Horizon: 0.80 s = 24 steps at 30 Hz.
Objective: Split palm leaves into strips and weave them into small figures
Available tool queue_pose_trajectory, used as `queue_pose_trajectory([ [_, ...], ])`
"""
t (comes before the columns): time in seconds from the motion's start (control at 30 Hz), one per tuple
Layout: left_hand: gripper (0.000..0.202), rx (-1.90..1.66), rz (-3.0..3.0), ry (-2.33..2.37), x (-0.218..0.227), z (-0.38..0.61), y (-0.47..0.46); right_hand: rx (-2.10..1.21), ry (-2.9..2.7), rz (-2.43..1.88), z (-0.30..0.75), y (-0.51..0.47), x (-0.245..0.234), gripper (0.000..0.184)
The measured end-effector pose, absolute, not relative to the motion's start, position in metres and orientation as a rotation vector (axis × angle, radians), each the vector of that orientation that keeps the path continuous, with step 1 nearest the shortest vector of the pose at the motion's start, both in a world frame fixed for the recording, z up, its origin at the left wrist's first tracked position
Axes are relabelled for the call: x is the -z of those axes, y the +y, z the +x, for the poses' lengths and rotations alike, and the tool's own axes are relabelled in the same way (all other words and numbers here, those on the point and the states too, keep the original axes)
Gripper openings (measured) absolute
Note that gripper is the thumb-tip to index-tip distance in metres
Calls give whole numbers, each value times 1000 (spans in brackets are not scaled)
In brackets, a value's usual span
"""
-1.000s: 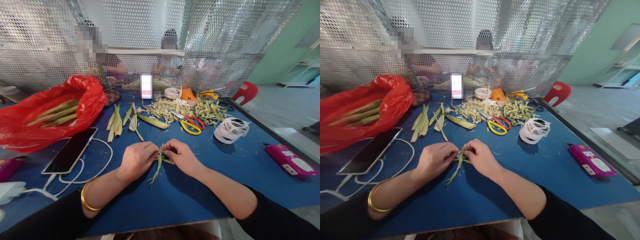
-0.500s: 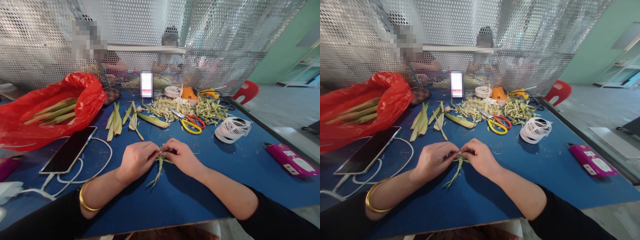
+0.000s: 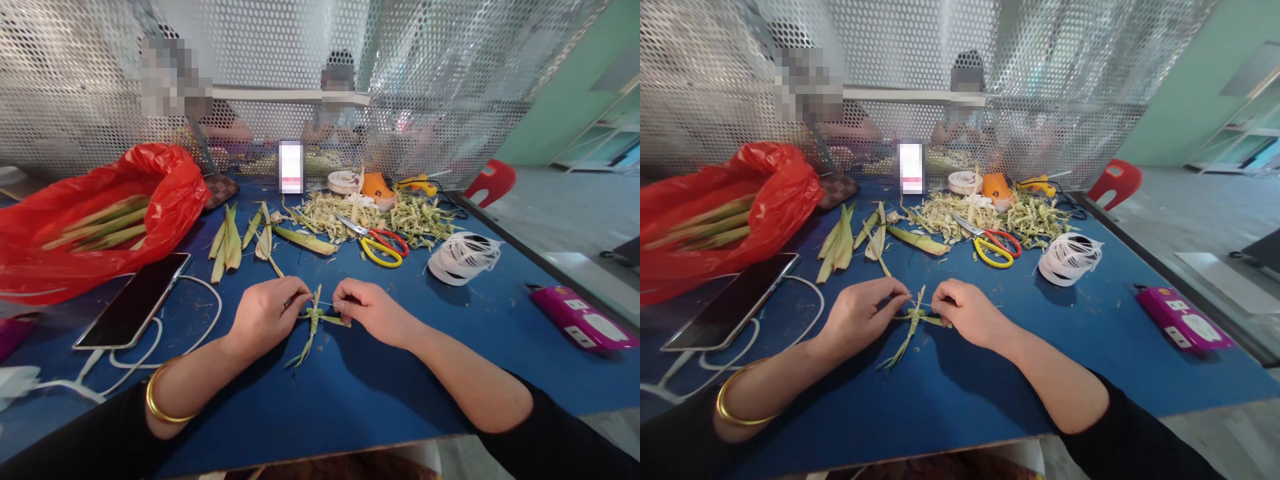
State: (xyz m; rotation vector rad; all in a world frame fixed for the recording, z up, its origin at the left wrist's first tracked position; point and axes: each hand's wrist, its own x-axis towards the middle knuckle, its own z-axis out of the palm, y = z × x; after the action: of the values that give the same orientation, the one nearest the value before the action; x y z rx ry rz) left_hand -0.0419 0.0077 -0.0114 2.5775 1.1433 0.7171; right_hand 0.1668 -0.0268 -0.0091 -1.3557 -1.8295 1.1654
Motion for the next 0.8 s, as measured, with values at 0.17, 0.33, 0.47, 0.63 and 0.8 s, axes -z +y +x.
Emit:
queue_pose_trajectory([
  [0.17, 15, -560, 2680, 1410, 11, -44, 12, -1106, -1923, -1340, 175, -27, 1, 18],
  [0.33, 16, -467, 2759, 1391, 14, -42, 13, -1253, -1864, -1036, 168, -30, -1, 17],
  [0.47, 14, -564, 2448, 1378, 15, -40, 13, -1557, -1644, -899, 160, -30, 8, 15],
  [0.63, 13, -778, 1883, 1178, 11, -38, 14, -1482, -1561, -979, 157, -26, 16, 20],
  [0.8, 16, -727, 1550, 932, 5, -33, 12, -1464, -1570, -1021, 153, -26, 17, 23],
])
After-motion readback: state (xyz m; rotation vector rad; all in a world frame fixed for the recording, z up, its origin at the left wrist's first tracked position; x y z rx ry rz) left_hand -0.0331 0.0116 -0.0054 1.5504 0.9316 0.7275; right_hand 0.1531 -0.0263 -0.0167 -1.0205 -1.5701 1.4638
